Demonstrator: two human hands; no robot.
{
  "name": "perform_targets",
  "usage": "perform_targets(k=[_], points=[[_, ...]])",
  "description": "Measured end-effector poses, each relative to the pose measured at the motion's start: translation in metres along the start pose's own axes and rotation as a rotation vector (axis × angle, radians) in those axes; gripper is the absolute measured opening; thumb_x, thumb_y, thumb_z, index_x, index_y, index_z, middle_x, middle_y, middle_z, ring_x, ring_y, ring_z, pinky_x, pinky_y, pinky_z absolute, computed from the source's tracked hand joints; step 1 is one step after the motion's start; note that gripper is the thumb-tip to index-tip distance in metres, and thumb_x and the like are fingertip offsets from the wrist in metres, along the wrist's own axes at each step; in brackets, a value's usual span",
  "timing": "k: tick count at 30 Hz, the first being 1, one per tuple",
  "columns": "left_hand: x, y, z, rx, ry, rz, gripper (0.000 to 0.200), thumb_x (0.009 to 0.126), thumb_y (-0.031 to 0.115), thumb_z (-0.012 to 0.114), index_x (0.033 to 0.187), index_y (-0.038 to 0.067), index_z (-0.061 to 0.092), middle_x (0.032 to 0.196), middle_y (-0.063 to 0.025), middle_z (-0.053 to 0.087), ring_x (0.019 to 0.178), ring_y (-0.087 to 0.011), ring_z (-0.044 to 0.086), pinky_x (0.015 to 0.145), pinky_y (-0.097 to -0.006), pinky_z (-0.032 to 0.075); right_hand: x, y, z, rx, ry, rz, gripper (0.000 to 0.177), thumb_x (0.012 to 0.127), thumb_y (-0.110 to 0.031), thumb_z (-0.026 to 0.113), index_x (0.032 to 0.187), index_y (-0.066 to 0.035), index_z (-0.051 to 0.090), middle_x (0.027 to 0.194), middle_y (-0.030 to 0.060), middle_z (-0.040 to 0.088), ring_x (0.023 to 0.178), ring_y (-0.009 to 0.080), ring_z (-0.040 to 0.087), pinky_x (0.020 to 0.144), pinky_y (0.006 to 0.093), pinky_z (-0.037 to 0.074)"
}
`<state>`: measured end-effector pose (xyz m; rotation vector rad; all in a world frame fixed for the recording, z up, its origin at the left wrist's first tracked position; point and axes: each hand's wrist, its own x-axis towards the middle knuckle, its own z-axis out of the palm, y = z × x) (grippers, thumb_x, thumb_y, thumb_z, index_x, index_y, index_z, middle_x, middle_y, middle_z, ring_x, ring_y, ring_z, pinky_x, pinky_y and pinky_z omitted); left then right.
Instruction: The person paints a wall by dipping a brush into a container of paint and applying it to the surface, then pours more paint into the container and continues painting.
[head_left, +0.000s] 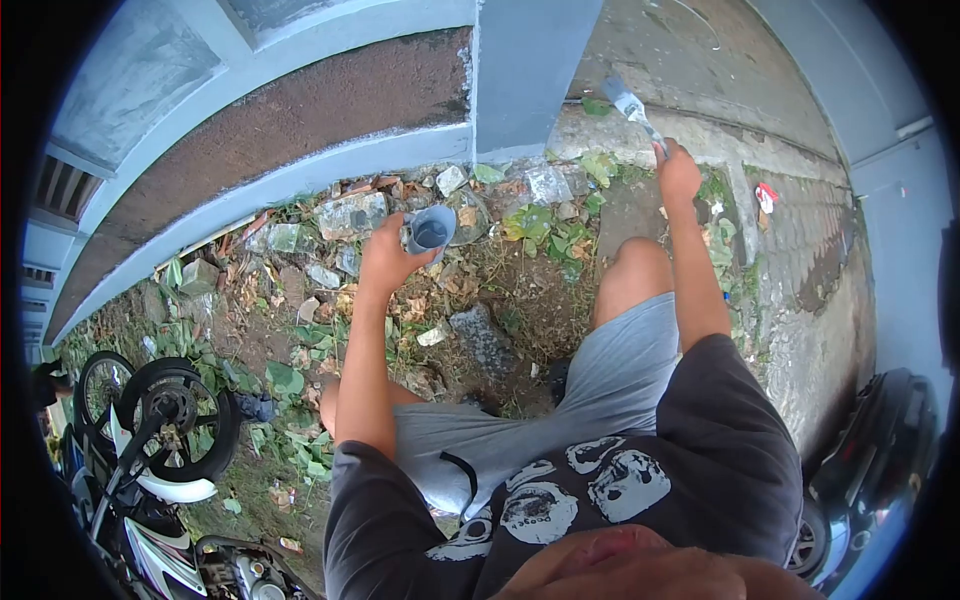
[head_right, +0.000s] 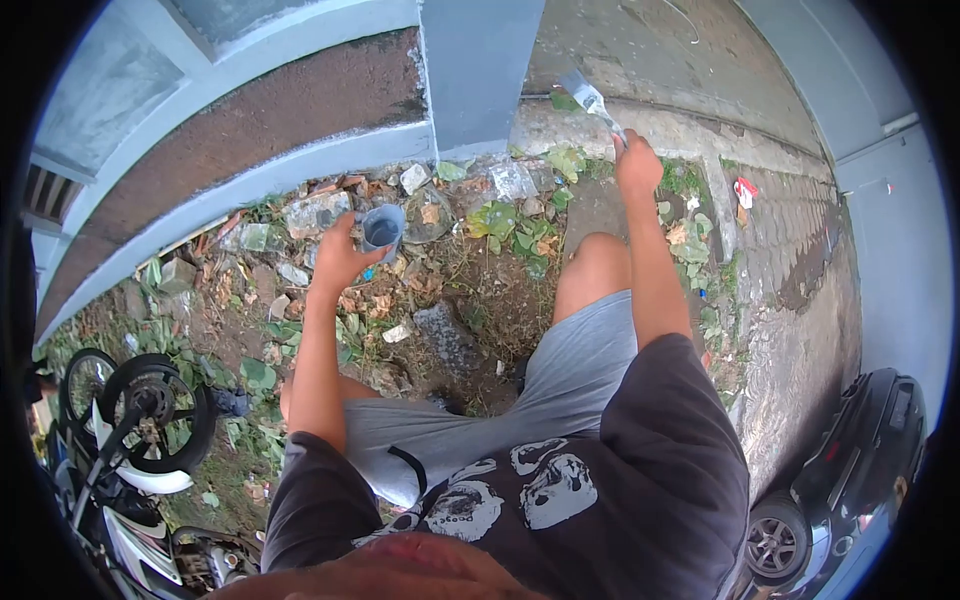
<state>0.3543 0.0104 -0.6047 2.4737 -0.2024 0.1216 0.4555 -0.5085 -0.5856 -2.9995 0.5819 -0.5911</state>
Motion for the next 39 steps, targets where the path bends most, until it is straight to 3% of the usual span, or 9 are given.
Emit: perform_targets(k=[7, 15, 18, 20, 22, 26, 34, 36, 39], points=[[-0.001, -0.005, 0.001, -0.027, -0.038, -0.034, 0.081, 0.064, 0.038, 0.093, 0.123, -0.007, 0.061, 0.119, -0.0277, 0.066, 0.109, -0.041, 0.066, 0.091, -0.0449, 0.054, -0.032, -0.006, -0.014, 0.272, 0.175, -0.323, 0.036, 0.093, -0.046, 0.066, 0.113, -0.017, 0.07, 0.094, 0.0106, 0.07, 0.083, 0.0374, 0.069, 0.069, 0.0464, 0.054], [0.0, 0.001, 0.001, 0.003, -0.044, -0.024, 0.084, 0.064, 0.039, 0.092, 0.126, -0.009, 0.059, 0.122, -0.0283, 0.065, 0.112, -0.0408, 0.065, 0.093, -0.0454, 0.053, -0.032, 0.003, -0.004, 0.077, -0.01, 0.004, 0.032, 0.096, -0.045, 0.063, 0.105, -0.015, 0.07, 0.087, 0.0168, 0.071, 0.083, 0.041, 0.069, 0.069, 0.0477, 0.054], [-0.001, -0.001, 0.0, -0.005, -0.031, -0.034, 0.084, 0.065, 0.039, 0.092, 0.126, -0.009, 0.059, 0.123, -0.0283, 0.065, 0.112, -0.0408, 0.065, 0.093, -0.0454, 0.053, -0.054, 0.007, -0.003, 0.26, 0.032, 0.081, 0.033, 0.097, -0.045, 0.062, 0.103, -0.014, 0.07, 0.083, 0.0184, 0.071, 0.087, 0.0419, 0.069, 0.07, 0.0486, 0.054], [-0.002, -0.005, 0.002, -0.007, -0.037, -0.034, 0.085, 0.065, 0.039, 0.092, 0.126, -0.009, 0.059, 0.123, -0.0282, 0.065, 0.113, -0.0406, 0.065, 0.093, -0.0452, 0.053, -0.068, -0.005, -0.003, 0.384, 0.108, 0.057, 0.033, 0.099, -0.042, 0.061, 0.099, -0.01, 0.068, 0.074, 0.0168, 0.067, 0.073, 0.0357, 0.068, 0.065, 0.0442, 0.051], [0.0, -0.005, 0.003, -0.005, -0.038, -0.027, 0.085, 0.065, 0.038, 0.092, 0.127, -0.009, 0.059, 0.124, -0.0282, 0.065, 0.113, -0.0404, 0.065, 0.094, -0.045, 0.053, -0.076, -0.037, -0.016, 0.748, 0.137, 0.089, 0.034, 0.101, -0.036, 0.06, 0.093, -0.004, 0.064, 0.063, 0.0118, 0.052, 0.057, 0.0194, 0.049, 0.057, 0.036, 0.041], [0.004, -0.001, 0.003, -0.012, -0.077, -0.05, 0.084, 0.065, 0.037, 0.092, 0.127, -0.009, 0.059, 0.124, -0.0278, 0.065, 0.114, -0.0399, 0.065, 0.094, -0.0447, 0.053, -0.076, -0.099, -0.031, 0.915, 0.154, 0.092, 0.029, 0.101, -0.031, 0.061, 0.095, -0.002, 0.063, 0.063, 0.0096, 0.053, 0.057, 0.0184, 0.043, 0.057, 0.0361, 0.041], [0.005, 0.013, -0.004, -0.058, -0.099, -0.055, 0.08, 0.065, 0.037, 0.092, 0.125, -0.007, 0.061, 0.121, -0.0261, 0.067, 0.113, -0.0398, 0.065, 0.094, -0.0449, 0.053, -0.127, -0.126, 0.05, 0.762, 0.033, 0.056, 0.035, 0.102, -0.034, 0.058, 0.092, -0.001, 0.064, 0.072, 0.0213, 0.064, 0.065, 0.0406, 0.062, 0.061, 0.0478, 0.046], [0.004, 0.003, 0.004, 0.0, -0.003, 0.015, 0.078, 0.065, 0.037, 0.092, 0.123, -0.006, 0.062, 0.117, -0.0261, 0.068, 0.109, -0.04, 0.067, 0.09, -0.0447, 0.054, -0.172, -0.107, 0.112, 0.612, -0.131, 0.021, 0.039, 0.101, -0.037, 0.058, 0.091, 0.0, 0.065, 0.079, 0.0269, 0.066, 0.077, 0.0495, 0.064, 0.068, 0.0543, 0.048], [0.004, 0.011, -0.005, -0.031, -0.026, -0.018, 0.079, 0.064, 0.037, 0.092, 0.123, -0.006, 0.062, 0.116, -0.0261, 0.068, 0.107, -0.0402, 0.068, 0.088, -0.0446, 0.055, -0.208, -0.114, 0.113, 0.505, -0.363, 0.132, 0.044, 0.101, -0.04, 0.057, 0.089, 0.001, 0.066, 0.078, 0.0274, 0.066, 0.075, 0.0494, 0.063, 0.067, 0.0549, 0.047]])
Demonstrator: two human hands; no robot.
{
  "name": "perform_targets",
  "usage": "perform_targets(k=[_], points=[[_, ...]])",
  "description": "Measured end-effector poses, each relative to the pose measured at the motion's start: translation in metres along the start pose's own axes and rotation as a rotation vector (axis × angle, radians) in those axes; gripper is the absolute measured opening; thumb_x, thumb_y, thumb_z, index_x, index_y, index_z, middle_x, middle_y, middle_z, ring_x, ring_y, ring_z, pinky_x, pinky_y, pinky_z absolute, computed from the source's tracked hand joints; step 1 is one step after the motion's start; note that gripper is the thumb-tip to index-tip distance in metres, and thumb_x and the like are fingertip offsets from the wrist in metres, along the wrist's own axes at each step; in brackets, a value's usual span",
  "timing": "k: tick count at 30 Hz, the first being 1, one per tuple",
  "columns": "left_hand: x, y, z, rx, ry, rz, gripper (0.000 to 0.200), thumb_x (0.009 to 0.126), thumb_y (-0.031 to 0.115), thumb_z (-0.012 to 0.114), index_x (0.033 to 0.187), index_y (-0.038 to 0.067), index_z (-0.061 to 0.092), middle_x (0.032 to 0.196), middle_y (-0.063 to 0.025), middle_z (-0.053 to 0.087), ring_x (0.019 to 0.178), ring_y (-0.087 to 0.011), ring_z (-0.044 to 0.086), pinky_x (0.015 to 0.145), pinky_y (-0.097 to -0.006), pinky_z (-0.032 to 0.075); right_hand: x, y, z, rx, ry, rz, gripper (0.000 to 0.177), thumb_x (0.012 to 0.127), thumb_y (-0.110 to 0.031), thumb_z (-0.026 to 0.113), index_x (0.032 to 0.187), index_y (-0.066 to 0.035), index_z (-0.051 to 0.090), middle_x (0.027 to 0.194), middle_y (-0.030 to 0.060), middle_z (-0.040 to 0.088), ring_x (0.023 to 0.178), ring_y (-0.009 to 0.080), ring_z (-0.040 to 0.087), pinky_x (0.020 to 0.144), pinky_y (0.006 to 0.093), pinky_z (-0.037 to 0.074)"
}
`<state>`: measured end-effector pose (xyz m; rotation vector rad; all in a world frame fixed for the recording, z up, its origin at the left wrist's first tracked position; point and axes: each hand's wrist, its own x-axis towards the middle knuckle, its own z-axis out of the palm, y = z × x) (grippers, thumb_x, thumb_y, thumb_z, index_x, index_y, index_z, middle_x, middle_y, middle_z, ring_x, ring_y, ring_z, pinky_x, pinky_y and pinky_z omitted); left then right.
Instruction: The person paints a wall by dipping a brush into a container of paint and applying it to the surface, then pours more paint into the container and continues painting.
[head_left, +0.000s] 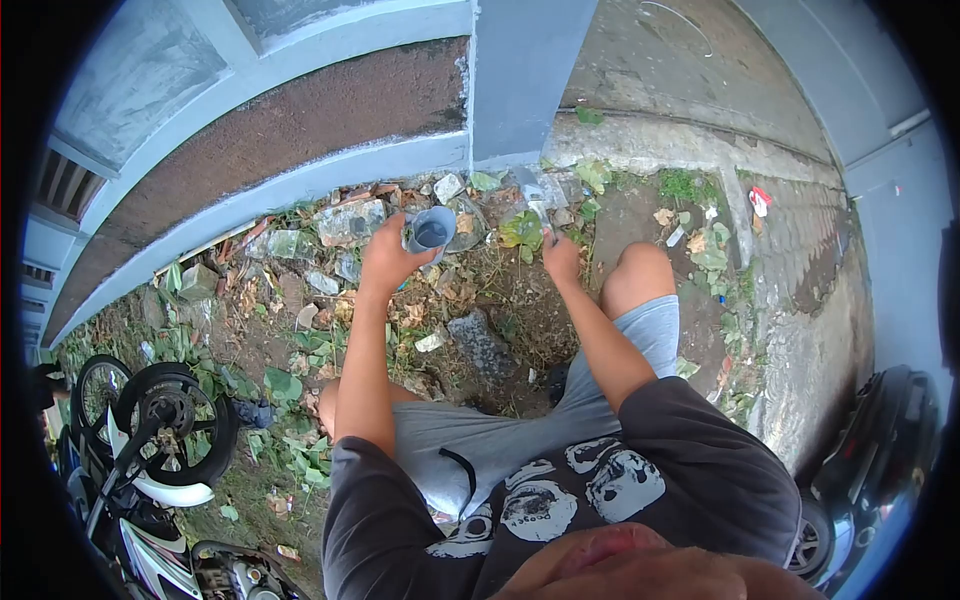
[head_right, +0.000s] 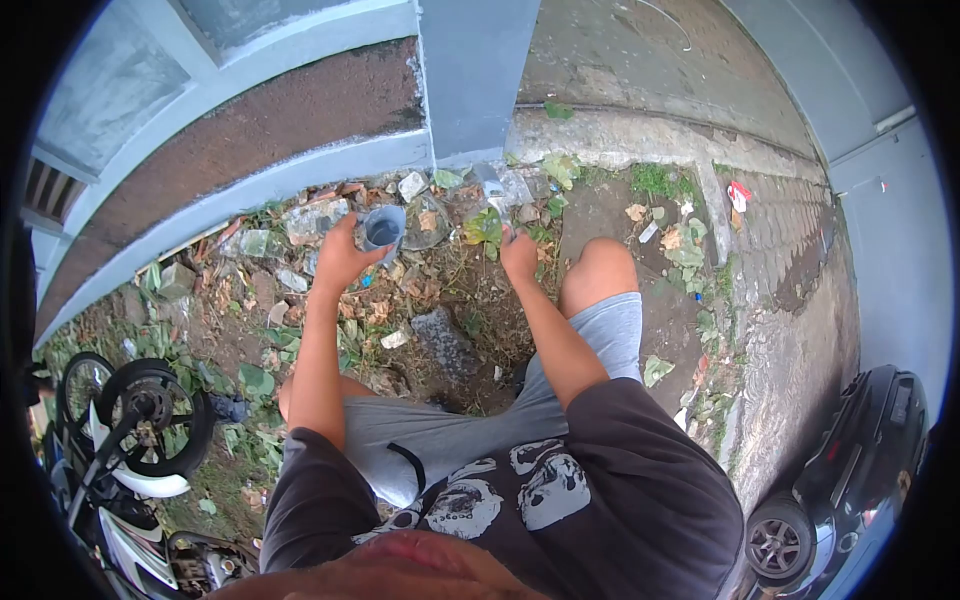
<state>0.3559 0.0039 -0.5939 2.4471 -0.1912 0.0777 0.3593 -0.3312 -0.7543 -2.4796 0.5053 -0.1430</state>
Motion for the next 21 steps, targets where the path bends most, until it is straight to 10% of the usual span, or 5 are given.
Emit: perform_targets(k=[9, 14, 17, 19, 21], points=[[-0.004, -0.014, 0.003, 0.02, -0.015, -0.004, 0.082, 0.064, 0.038, 0.092, 0.125, -0.008, 0.061, 0.118, -0.0276, 0.067, 0.109, -0.0418, 0.066, 0.091, -0.046, 0.054, 0.046, -0.068, -0.045, 0.538, 0.412, 0.047, 0.043, 0.106, -0.037, 0.049, 0.092, 0.002, 0.061, 0.08, 0.0264, 0.065, 0.079, 0.0472, 0.062, 0.07, 0.0496, 0.047], [-0.006, -0.013, 0.004, 0.032, -0.006, 0.027, 0.085, 0.065, 0.036, 0.092, 0.127, -0.011, 0.058, 0.119, -0.0288, 0.067, 0.108, -0.0402, 0.067, 0.091, -0.0446, 0.054, 0.043, -0.034, 0.018, 0.445, -0.148, 0.151, 0.049, 0.104, -0.044, 0.049, 0.098, 0.003, 0.062, 0.082, 0.0291, 0.064, 0.085, 0.0514, 0.06, 0.077, 0.054, 0.047], [-0.004, -0.003, -0.005, 0.02, -0.014, 0.02, 0.087, 0.067, 0.034, 0.092, 0.129, -0.014, 0.056, 0.119, -0.03, 0.066, 0.107, -0.0379, 0.068, 0.09, -0.0425, 0.054, -0.002, -0.032, 0.022, 0.343, -0.268, 0.127, 0.051, 0.104, -0.048, 0.049, 0.097, 0.0, 0.064, 0.076, 0.0225, 0.064, 0.071, 0.0408, 0.063, 0.064, 0.0489, 0.049], [-0.005, -0.004, -0.006, 0.024, -0.017, 0.019, 0.086, 0.067, 0.033, 0.092, 0.128, -0.015, 0.056, 0.119, -0.0299, 0.067, 0.106, -0.0375, 0.069, 0.089, -0.0421, 0.054, -0.029, -0.053, 0.003, 0.763, -0.316, 0.427, 0.056, 0.104, -0.055, 0.046, 0.101, -0.002, 0.06, 0.061, 0.0, 0.048, 0.044, 0.0122, 0.042, 0.041, 0.0288, 0.034], [-0.003, -0.007, -0.005, -0.058, -0.061, -0.058, 0.077, 0.064, 0.036, 0.092, 0.122, -0.005, 0.062, 0.117, -0.0258, 0.067, 0.107, -0.0401, 0.067, 0.089, -0.0454, 0.054, -0.031, -0.072, -0.014, 0.903, -0.264, 0.464, 0.051, 0.105, -0.055, 0.044, 0.096, -0.006, 0.056, 0.061, -0.0035, 0.041, 0.046, 0.0084, 0.035, 0.041, 0.0257, 0.029]])
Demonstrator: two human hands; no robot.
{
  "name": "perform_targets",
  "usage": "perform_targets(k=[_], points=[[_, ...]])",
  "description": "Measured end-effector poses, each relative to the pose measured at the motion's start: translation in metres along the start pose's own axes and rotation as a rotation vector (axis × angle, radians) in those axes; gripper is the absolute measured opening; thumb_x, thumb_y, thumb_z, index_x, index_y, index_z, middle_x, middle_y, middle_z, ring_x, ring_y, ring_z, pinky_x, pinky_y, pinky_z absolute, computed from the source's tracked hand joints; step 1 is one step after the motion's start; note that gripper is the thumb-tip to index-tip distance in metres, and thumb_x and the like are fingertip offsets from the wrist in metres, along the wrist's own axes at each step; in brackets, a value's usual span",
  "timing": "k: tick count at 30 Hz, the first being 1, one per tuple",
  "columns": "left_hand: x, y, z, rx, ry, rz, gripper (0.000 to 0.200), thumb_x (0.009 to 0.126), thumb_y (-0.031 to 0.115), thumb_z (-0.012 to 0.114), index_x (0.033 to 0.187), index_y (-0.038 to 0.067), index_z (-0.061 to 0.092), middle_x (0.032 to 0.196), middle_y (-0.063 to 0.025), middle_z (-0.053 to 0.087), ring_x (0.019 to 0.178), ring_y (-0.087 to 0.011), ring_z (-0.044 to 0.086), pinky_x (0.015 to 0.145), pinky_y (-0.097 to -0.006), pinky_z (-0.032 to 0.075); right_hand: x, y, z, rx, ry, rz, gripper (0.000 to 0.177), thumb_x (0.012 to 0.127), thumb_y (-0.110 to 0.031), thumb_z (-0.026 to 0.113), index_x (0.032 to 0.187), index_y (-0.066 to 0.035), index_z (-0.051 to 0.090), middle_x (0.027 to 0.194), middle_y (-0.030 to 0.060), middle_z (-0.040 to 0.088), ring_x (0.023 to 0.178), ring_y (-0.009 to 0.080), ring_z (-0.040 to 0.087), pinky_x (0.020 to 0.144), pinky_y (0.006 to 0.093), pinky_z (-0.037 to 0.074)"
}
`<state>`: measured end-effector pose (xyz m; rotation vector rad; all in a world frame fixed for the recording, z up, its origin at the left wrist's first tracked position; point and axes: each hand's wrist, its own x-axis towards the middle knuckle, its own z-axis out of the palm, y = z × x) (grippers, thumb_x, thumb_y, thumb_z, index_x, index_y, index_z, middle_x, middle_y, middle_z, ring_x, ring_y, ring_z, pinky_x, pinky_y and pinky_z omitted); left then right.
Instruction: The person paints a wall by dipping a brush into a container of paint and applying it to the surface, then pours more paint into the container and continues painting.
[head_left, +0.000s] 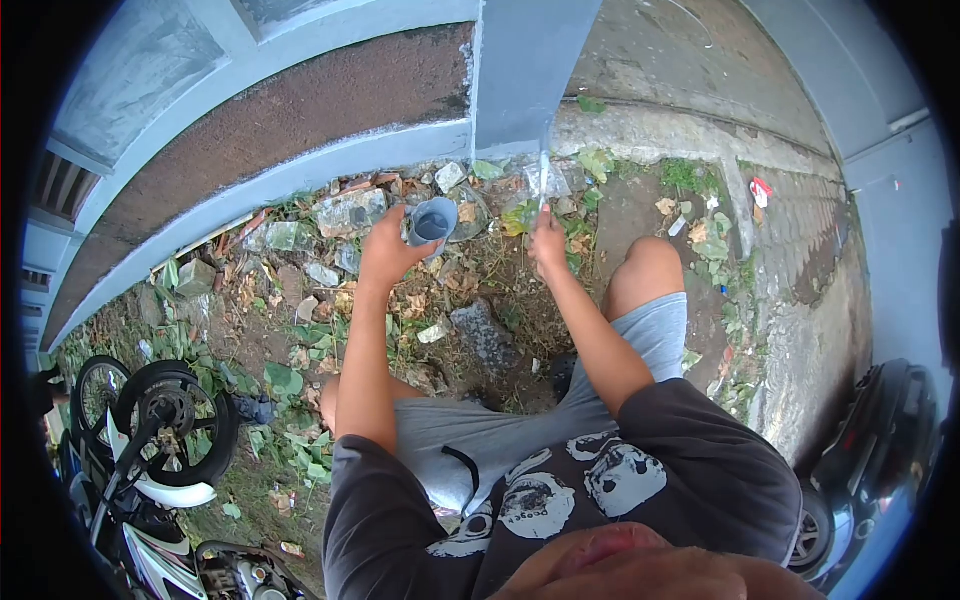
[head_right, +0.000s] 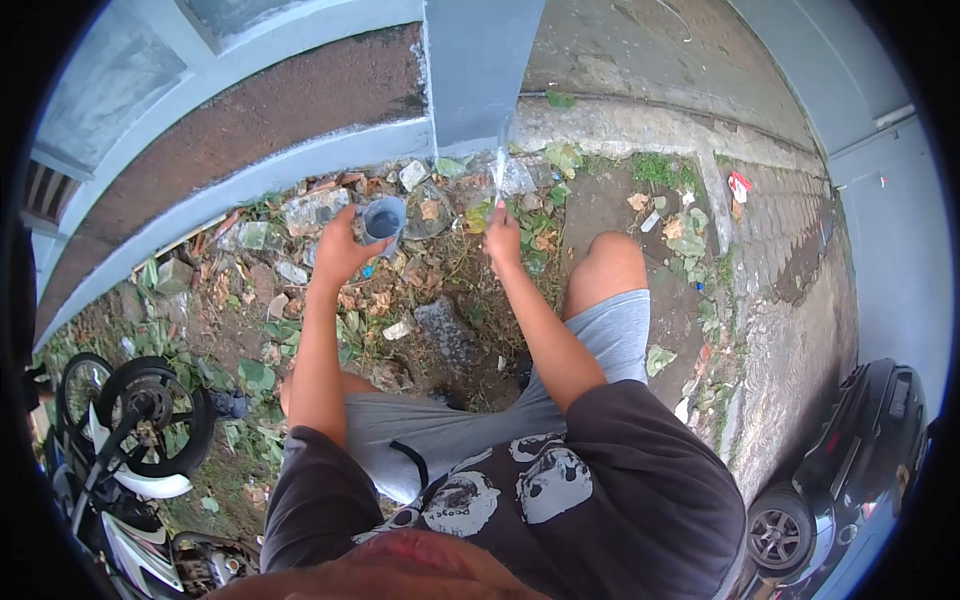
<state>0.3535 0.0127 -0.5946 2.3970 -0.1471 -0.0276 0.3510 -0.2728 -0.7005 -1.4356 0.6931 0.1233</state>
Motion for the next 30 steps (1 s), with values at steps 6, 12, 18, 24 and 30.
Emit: perform_targets(k=[6, 12, 18, 24, 30], points=[[-0.003, -0.009, 0.002, 0.019, 0.026, 0.076, 0.079, 0.064, 0.036, 0.093, 0.123, -0.007, 0.061, 0.118, -0.0265, 0.067, 0.108, -0.0403, 0.067, 0.089, -0.045, 0.055, 0.056, -0.064, 0.003, 0.432, -0.064, -0.049, 0.049, 0.107, -0.055, 0.036, 0.089, -0.011, 0.047, 0.065, -0.0035, 0.039, 0.05, 0.0074, 0.033, 0.044, 0.0246, 0.027], [-0.006, -0.013, 0.004, 0.049, 0.078, 0.108, 0.082, 0.064, 0.035, 0.093, 0.124, -0.009, 0.06, 0.119, -0.0282, 0.066, 0.11, -0.0407, 0.066, 0.091, -0.0449, 0.054, 0.022, -0.048, 0.019, 0.14, -0.334, 0.135, 0.048, 0.106, -0.058, 0.038, 0.09, -0.013, 0.048, 0.065, -0.0048, 0.039, 0.049, 0.0062, 0.031, 0.044, 0.0227, 0.025], [-0.009, -0.004, -0.005, 0.005, 0.029, 0.008, 0.083, 0.063, 0.034, 0.093, 0.125, -0.011, 0.059, 0.12, -0.0293, 0.066, 0.111, -0.0411, 0.066, 0.092, -0.0444, 0.054, 0.025, -0.021, 0.024, 0.5, -0.086, 0.149, 0.049, 0.105, -0.059, 0.039, 0.088, -0.013, 0.045, 0.064, -0.0043, 0.037, 0.049, 0.0073, 0.031, 0.043, 0.0235, 0.025], [-0.008, -0.01, 0.001, 0.055, 0.068, 0.106, 0.082, 0.064, 0.034, 0.093, 0.124, -0.011, 0.06, 0.119, -0.0301, 0.066, 0.109, -0.0412, 0.067, 0.09, -0.0445, 0.054, 0.073, -0.046, 0.046, 0.573, -0.125, 0.188, 0.048, 0.107, -0.055, 0.037, 0.088, -0.011, 0.043, 0.064, -0.0029, 0.037, 0.048, 0.0082, 0.031, 0.043, 0.0241, 0.027], [-0.008, -0.006, 0.0, 0.036, 0.058, 0.085, 0.078, 0.064, 0.032, 0.092, 0.122, -0.009, 0.061, 0.116, -0.0277, 0.067, 0.107, -0.0401, 0.067, 0.089, -0.045, 0.054, 0.034, -0.038, 0.025, 0.267, -0.403, 0.283, 0.045, 0.107, -0.053, 0.037, 0.091, -0.012, 0.045, 0.064, -0.0038, 0.038, 0.046, 0.0058, 0.03, 0.04, 0.0215, 0.025]])
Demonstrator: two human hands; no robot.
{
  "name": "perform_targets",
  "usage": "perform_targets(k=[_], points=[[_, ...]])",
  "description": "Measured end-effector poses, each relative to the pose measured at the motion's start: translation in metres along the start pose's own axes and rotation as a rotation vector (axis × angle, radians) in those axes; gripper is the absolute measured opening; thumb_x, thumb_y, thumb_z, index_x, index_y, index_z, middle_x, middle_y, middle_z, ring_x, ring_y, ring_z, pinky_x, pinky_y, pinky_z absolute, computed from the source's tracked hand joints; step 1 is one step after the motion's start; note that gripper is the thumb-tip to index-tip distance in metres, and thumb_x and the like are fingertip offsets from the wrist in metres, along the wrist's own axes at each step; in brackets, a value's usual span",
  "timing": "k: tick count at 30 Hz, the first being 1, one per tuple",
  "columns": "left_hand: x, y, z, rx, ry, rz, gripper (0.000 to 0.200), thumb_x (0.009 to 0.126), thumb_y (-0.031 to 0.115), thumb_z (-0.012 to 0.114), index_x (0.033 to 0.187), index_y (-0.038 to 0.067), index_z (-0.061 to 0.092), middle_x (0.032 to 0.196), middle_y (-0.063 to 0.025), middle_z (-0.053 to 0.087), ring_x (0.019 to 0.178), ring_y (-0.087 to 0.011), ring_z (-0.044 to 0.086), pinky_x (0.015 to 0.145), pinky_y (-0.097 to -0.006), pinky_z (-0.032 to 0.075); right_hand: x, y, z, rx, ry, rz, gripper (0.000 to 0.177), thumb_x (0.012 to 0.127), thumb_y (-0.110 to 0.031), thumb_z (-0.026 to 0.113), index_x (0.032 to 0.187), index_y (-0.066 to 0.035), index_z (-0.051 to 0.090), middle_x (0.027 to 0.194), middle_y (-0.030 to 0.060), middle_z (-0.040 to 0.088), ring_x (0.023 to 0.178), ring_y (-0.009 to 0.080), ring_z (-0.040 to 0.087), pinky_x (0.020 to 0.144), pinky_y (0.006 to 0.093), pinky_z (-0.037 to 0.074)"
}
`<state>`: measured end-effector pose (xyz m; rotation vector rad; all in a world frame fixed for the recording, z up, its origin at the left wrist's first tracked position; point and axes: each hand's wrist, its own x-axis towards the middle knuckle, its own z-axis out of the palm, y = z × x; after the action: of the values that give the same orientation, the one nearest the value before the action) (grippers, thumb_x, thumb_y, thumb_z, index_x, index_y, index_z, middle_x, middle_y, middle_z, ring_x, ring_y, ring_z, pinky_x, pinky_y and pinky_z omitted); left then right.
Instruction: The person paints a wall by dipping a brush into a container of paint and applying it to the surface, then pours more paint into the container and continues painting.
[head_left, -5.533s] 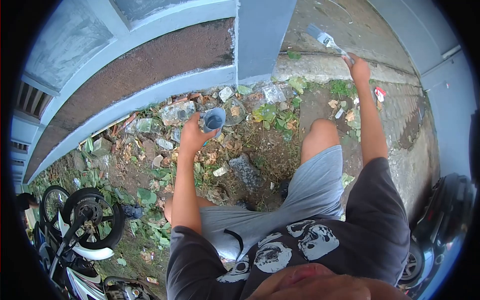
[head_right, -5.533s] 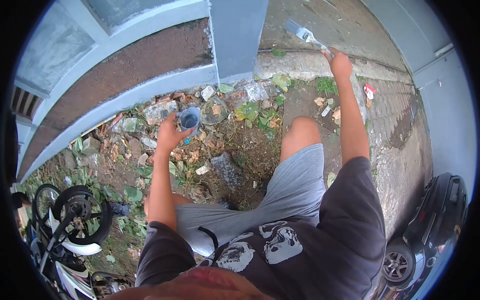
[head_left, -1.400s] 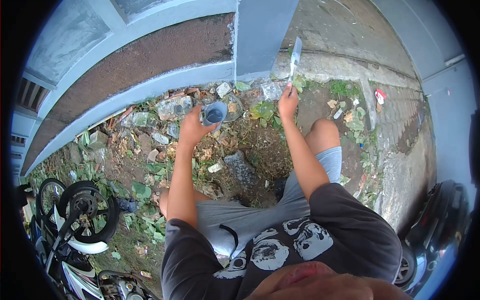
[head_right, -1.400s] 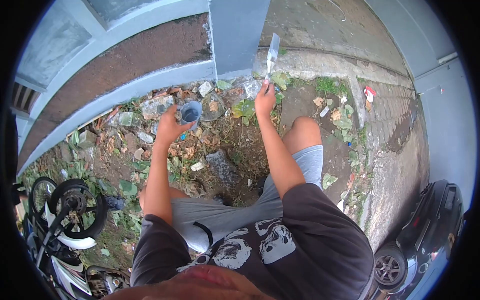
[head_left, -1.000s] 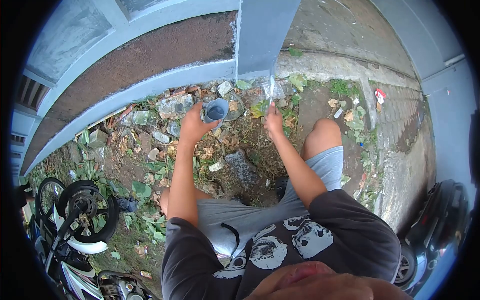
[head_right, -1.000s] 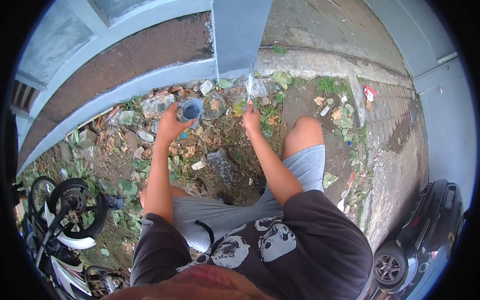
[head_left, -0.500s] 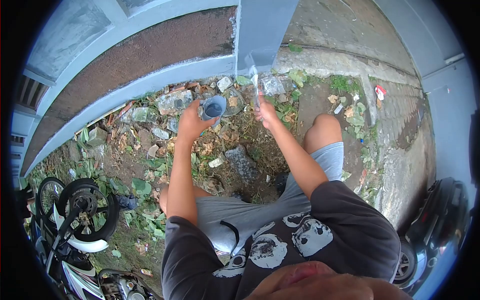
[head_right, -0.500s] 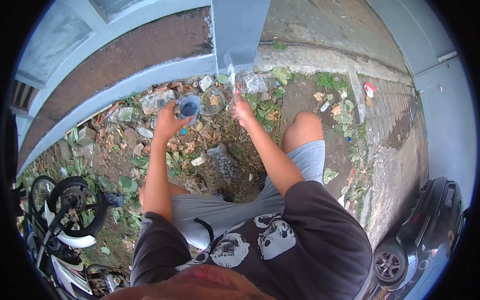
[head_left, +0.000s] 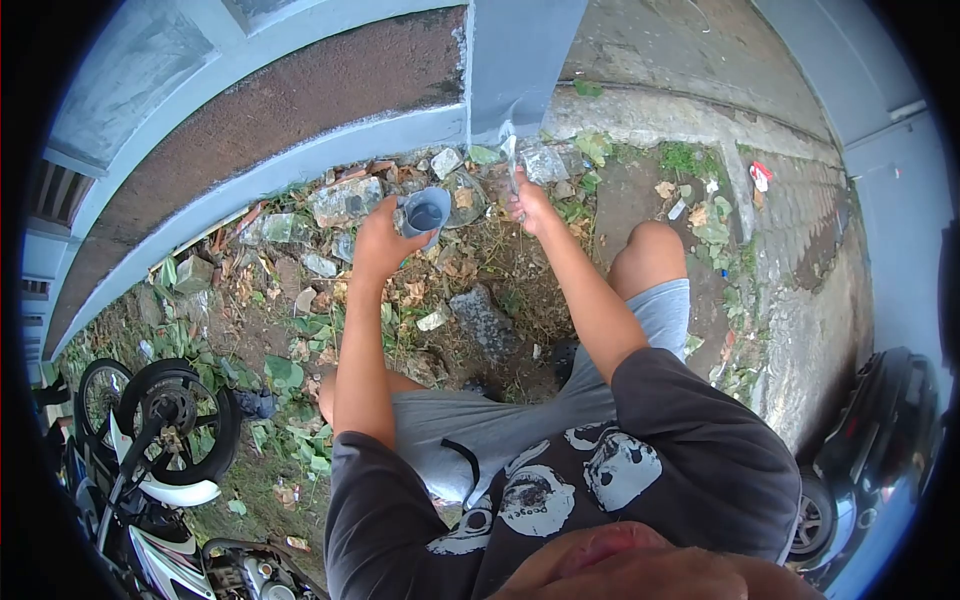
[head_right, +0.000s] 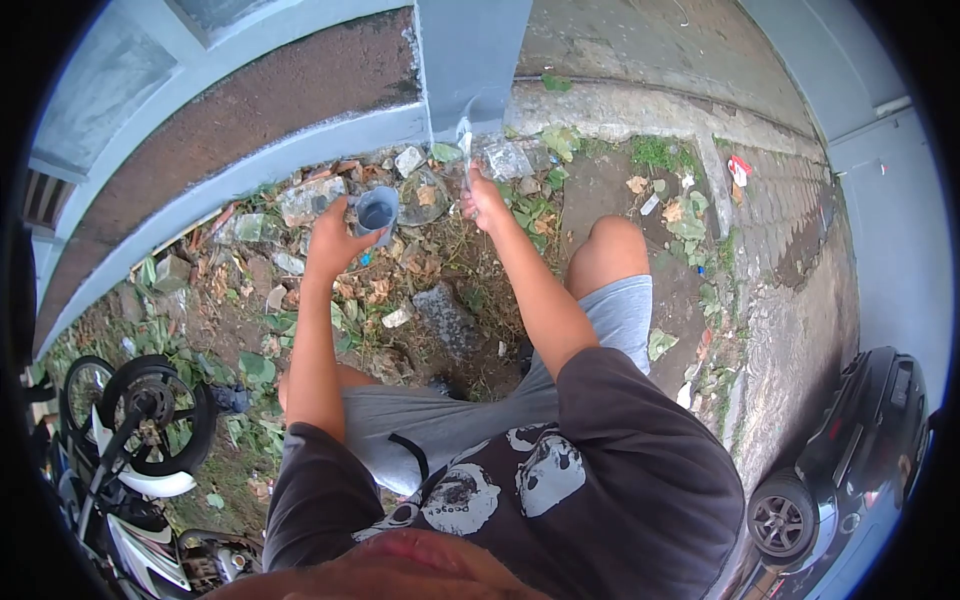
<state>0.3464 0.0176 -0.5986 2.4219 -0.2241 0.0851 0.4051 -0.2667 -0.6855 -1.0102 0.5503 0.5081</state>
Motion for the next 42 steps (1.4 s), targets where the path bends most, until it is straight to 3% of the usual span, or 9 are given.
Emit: perform_targets(k=[6, 10, 13, 19, 21, 22, 23, 25, 42], points=[[0.005, -0.003, 0.003, -0.017, -0.027, -0.009, 0.079, 0.064, 0.032, 0.093, 0.122, -0.009, 0.061, 0.116, -0.0279, 0.067, 0.107, -0.0407, 0.067, 0.088, -0.0453, 0.054, 0.009, 0.017, -0.015, 0.481, 0.357, -0.259, 0.049, 0.107, -0.056, 0.034, 0.087, -0.012, 0.041, 0.064, -0.0029, 0.036, 0.048, 0.0079, 0.032, 0.042, 0.0235, 0.027], [0.002, -0.001, 0.002, -0.016, -0.031, -0.025, 0.079, 0.064, 0.032, 0.093, 0.122, -0.01, 0.06, 0.116, -0.028, 0.067, 0.108, -0.0408, 0.067, 0.088, -0.0453, 0.054, 0.034, -0.018, 0.003, 0.47, 0.324, -0.274, 0.051, 0.107, -0.057, 0.033, 0.085, -0.011, 0.04, 0.064, -0.0023, 0.036, 0.049, 0.0086, 0.032, 0.042, 0.0234, 0.028], [0.002, 0.001, 0.003, -0.005, -0.028, -0.016, 0.079, 0.064, 0.032, 0.093, 0.122, -0.01, 0.06, 0.116, -0.028, 0.067, 0.108, -0.0405, 0.067, 0.089, -0.0452, 0.054, 0.023, -0.025, 0.02, 0.102, 0.011, -0.018, 0.052, 0.106, -0.058, 0.035, 0.086, -0.01, 0.043, 0.062, -0.0044, 0.035, 0.047, 0.0071, 0.031, 0.041, 0.0228, 0.026], [0.005, -0.002, 0.003, -0.021, -0.049, -0.028, 0.081, 0.064, 0.034, 0.093, 0.123, -0.01, 0.06, 0.119, -0.0287, 0.066, 0.11, -0.0415, 0.066, 0.091, -0.0451, 0.054, -0.044, 0.013, 0.0, -0.438, 0.034, 0.046, 0.05, 0.105, -0.057, 0.042, 0.089, -0.01, 0.048, 0.061, -0.0066, 0.037, 0.047, 0.0062, 0.028, 0.041, 0.0233, 0.026], [0.003, 0.001, 0.001, -0.007, -0.03, -0.087, 0.083, 0.064, 0.036, 0.093, 0.125, -0.009, 0.059, 0.12, -0.0287, 0.066, 0.111, -0.0416, 0.066, 0.092, -0.0453, 0.053, -0.047, 0.001, -0.022, -0.907, 0.178, -0.061, 0.06, 0.102, -0.06, 0.047, 0.108, -0.003, 0.061, 0.059, -0.0047, 0.039, 0.047, 0.0061, 0.033, 0.043, 0.0251, 0.032], [0.003, 0.0, 0.0, -0.008, -0.037, -0.1, 0.083, 0.064, 0.036, 0.093, 0.125, -0.009, 0.059, 0.12, -0.0287, 0.066, 0.111, -0.0416, 0.066, 0.092, -0.0453, 0.053, -0.042, -0.013, -0.041, -1.223, 0.204, -0.176, 0.064, 0.1, -0.061, 0.051, 0.116, 0.001, 0.063, 0.065, 0.0031, 0.057, 0.055, 0.0135, 0.054, 0.051, 0.0322, 0.044], [0.003, -0.003, 0.001, 0.0, -0.024, -0.075, 0.084, 0.064, 0.037, 0.093, 0.126, -0.009, 0.059, 0.12, -0.0287, 0.066, 0.111, -0.0416, 0.066, 0.092, -0.0454, 0.053, -0.04, -0.029, -0.058, -1.23, 0.198, -0.158, 0.064, 0.1, -0.061, 0.051, 0.116, 0.001, 0.063, 0.065, 0.0031, 0.057, 0.055, 0.0135, 0.054, 0.051, 0.0322, 0.044], [0.001, -0.014, 0.008, 0.031, 0.036, 0.029, 0.084, 0.064, 0.038, 0.092, 0.126, -0.009, 0.06, 0.12, -0.0287, 0.066, 0.111, -0.0416, 0.066, 0.092, -0.0454, 0.054, -0.044, -0.064, -0.085, -1.719, 0.347, -0.388, 0.046, 0.095, -0.051, 0.063, 0.101, -0.005, 0.067, 0.09, 0.0179, 0.071, 0.091, 0.0373, 0.07, 0.076, 0.0477, 0.054], [0.005, 0.0, 0.008, 0.07, -0.035, -0.014, 0.085, 0.065, 0.038, 0.092, 0.129, -0.008, 0.059, 0.122, -0.0287, 0.066, 0.112, -0.04, 0.066, 0.094, -0.0448, 0.054, -0.052, -0.205, -0.089, -2.045, 0.503, -0.669, 0.034, 0.082, -0.029, 0.08, 0.103, -0.004, 0.073, 0.1, 0.0197, 0.073, 0.097, 0.0378, 0.07, 0.083, 0.0477, 0.057]])
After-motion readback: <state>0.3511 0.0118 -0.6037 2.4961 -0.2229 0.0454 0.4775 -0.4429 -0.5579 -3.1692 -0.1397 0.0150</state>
